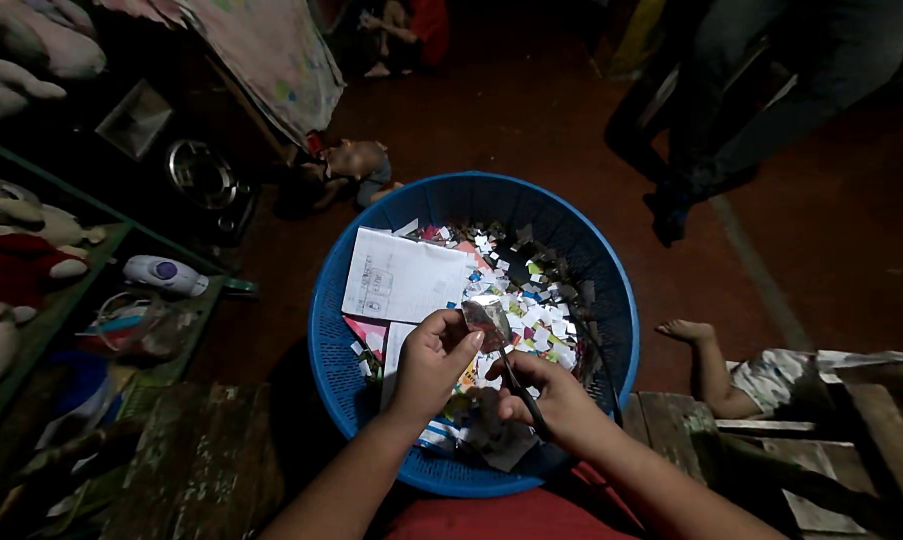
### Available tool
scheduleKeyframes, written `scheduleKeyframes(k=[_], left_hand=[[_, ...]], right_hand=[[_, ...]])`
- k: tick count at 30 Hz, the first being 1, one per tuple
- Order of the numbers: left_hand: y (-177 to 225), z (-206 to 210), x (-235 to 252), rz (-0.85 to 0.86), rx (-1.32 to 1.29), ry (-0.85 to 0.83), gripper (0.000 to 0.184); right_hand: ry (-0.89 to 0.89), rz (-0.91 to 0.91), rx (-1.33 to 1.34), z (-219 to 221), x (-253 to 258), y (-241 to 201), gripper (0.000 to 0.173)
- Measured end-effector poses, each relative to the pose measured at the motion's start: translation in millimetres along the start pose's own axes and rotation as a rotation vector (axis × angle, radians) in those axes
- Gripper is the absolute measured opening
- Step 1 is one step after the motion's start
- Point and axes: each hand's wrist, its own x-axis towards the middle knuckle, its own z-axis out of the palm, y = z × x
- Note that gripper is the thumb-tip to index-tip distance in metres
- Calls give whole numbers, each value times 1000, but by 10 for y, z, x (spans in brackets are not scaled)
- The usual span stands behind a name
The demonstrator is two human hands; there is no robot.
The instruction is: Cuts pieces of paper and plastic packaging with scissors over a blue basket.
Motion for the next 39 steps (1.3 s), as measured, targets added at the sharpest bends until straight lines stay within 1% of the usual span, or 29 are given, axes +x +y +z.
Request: scheduleKeyframes(k=[10, 16, 18, 24, 28, 31, 36, 37, 39], left_hand=[[22, 11, 0, -45, -61, 26, 21], [43, 38, -20, -68, -103, 8, 23], [35, 39, -20, -59, -94, 11, 23], [36, 36, -14, -71, -72, 22, 23], [41, 37, -14, -75, -56, 21, 22], [57, 42, -20, -64, -18, 9, 23], [77, 36, -23, -116, 11, -56, 34], [82, 36, -23, -127, 12, -64, 36], [90, 43, -25, -137, 13, -64, 36]], right_hand=[[-9, 20, -66, 9, -4, -24, 64], [11, 14, -66, 18, -9, -25, 63], [21, 16, -59, 17, -12, -24, 62], [65, 19, -59, 14, -28, -27, 50], [59, 28, -46, 3, -22, -26, 47], [32, 58, -56, 1, -14, -54, 52], [28, 103, -74, 4, -5, -86, 63], [33, 112, -74, 5, -5, -86, 64], [45, 106, -64, 3, -8, -76, 61]])
